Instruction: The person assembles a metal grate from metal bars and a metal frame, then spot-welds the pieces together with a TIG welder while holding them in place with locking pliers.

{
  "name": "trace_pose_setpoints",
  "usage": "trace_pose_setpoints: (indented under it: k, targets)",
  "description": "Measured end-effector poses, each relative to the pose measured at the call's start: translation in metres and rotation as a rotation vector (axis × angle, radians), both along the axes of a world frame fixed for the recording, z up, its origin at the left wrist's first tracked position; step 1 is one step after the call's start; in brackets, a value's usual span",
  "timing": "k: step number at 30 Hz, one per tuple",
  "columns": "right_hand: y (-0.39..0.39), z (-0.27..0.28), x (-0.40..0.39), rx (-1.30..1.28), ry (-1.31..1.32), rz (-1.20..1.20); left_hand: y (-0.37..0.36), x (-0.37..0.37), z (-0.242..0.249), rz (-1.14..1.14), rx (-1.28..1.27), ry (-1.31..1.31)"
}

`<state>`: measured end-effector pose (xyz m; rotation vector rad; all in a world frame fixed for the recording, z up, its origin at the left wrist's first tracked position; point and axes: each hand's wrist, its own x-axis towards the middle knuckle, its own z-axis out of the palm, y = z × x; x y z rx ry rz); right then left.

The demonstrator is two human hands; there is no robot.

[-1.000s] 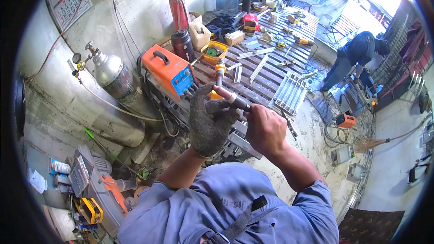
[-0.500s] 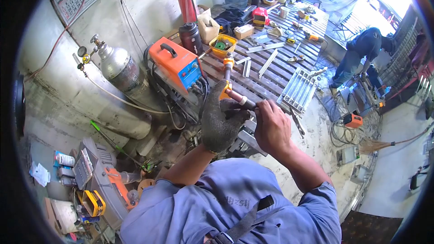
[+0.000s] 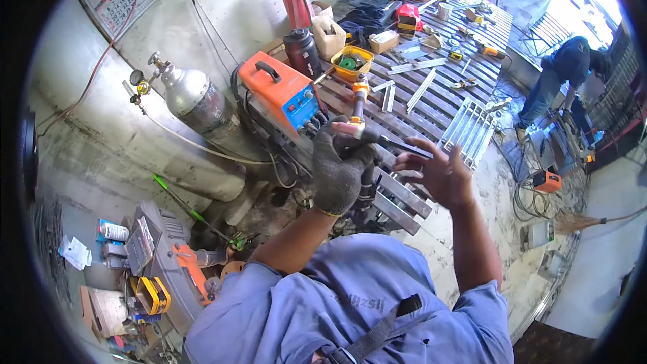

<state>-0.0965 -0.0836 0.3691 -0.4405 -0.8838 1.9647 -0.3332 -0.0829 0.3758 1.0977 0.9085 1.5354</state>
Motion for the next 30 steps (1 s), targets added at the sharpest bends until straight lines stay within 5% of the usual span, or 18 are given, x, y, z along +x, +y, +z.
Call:
trace_pose_setpoints:
  k: [2, 3, 6, 7, 14, 22, 28, 30]
  targets:
    - [-0.001, -0.052, -0.012, 0.228, -0.407, -0.037, 0.014, -0.001, -0.003, 0.051, -0.1, 0.029]
    - [-0.006, -0.091, -0.029, 0.303, -0.313, -0.021, 0.017, 0.007, 0.003, 0.059, -0.084, -0.064]
    - [-0.04, -0.1, -0.085, -0.064, -0.564, -0.295, 0.037, 0.024, -0.016, -0.032, 0.021, -0.04]
    - [-0.04, -0.101, -0.085, -0.112, -0.581, -0.379, 0.045, 0.014, -0.018, -0.169, 0.065, 0.131]
    - [-0.038, -0.153, 0.042, -0.098, -0.996, -0.61, 0.176, -0.149, -0.13, 0.596, 0.207, 1.567]
    - [-0.053, -0.175, 0.106, -0.416, -0.906, -0.576, 0.256, -0.217, -0.137, 0.512, 0.001, 2.097]
    - [-0.022, -0.189, 0.118, -0.132, -1.038, -0.515, 0.243, -0.151, -0.126, 0.52, 0.038, 2.189]
    - [-0.007, -0.159, 0.105, 0.055, -1.056, -0.605, 0.258, -0.135, -0.165, 0.556, -0.007, 1.709]
